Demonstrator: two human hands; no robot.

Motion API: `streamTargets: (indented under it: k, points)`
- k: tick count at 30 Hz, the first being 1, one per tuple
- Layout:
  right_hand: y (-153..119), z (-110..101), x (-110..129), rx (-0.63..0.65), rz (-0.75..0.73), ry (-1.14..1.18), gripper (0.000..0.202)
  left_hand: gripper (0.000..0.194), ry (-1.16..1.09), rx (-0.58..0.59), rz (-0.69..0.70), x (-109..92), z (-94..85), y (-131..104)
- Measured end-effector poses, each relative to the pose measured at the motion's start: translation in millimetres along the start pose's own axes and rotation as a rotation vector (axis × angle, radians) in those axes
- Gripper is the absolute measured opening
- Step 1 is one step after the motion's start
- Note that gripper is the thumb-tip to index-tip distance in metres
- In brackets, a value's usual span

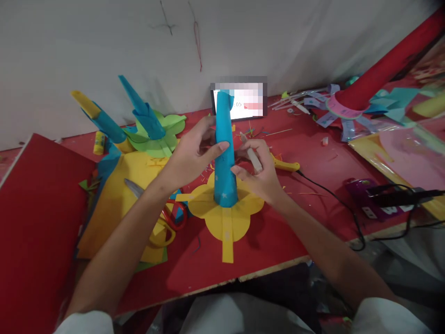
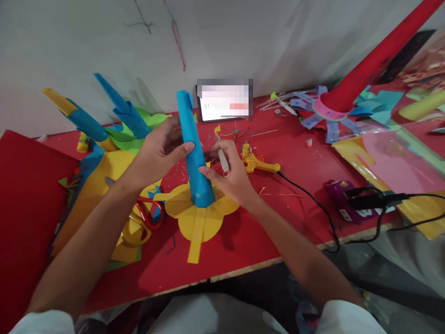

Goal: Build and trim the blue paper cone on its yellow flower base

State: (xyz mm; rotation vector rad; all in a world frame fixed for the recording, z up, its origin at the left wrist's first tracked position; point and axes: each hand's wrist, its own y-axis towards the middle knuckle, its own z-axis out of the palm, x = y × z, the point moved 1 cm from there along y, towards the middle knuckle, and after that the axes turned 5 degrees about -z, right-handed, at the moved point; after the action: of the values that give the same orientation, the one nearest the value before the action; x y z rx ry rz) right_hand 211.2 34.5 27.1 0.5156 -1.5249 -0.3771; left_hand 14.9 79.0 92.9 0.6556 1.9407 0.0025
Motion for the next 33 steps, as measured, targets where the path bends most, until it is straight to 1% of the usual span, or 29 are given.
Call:
streamTargets:
  k: [3,6,10,13,15,18,19,21,25,29,33]
  points:
    - [0,0,-3,0.007,-0.009,-0.049,0.042,0.041,0.023,-0.040,-0.030,-3,2.4,0]
    - [1,-1,-4,-0.003,-0.031,-0.083,0.034,0.035,0.040,-0.089,-0.067,-12,4.1,-3]
    - [3,-5,2,-0.148,-0.109,-0.179,0.026,0.031,0.087,-0.154,-0.081,-23,6.1,-7]
    - [3,-13,11,-0.240,-0.176,-0.271,0.030,0.031,0.122,-0.182,-0.075,-23,10.5,-8]
    - [2,-18,19,-0.279,-0.260,-0.372,0.031,0.035,0.125,-0.171,-0.073,-20,15.7,-9]
    - [-1,-22,31,-0.312,-0.448,-0.520,0.022,0.045,0.108,-0.107,-0.108,-14,25.5,-10]
    - [-2,-22,35,-0.316,-0.506,-0.552,0.020,0.047,0.103,-0.083,-0.128,-13,28.8,-11]
    - [-2,-21,42,-0.304,-0.599,-0.595,0.021,0.048,0.099,-0.057,-0.170,-12,34.4,-12]
    - [1,-17,53,-0.248,-0.752,-0.664,0.026,0.045,0.089,-0.081,-0.187,-16,41.0,-15]
    - [3,-17,57,-0.160,-0.732,-0.754,0.027,0.037,0.100,-0.099,-0.167,-20,43.4,-16]
    - [3,-17,57,-0.134,-0.736,-0.784,0.027,0.032,0.118,-0.096,-0.154,-21,43.8,-16]
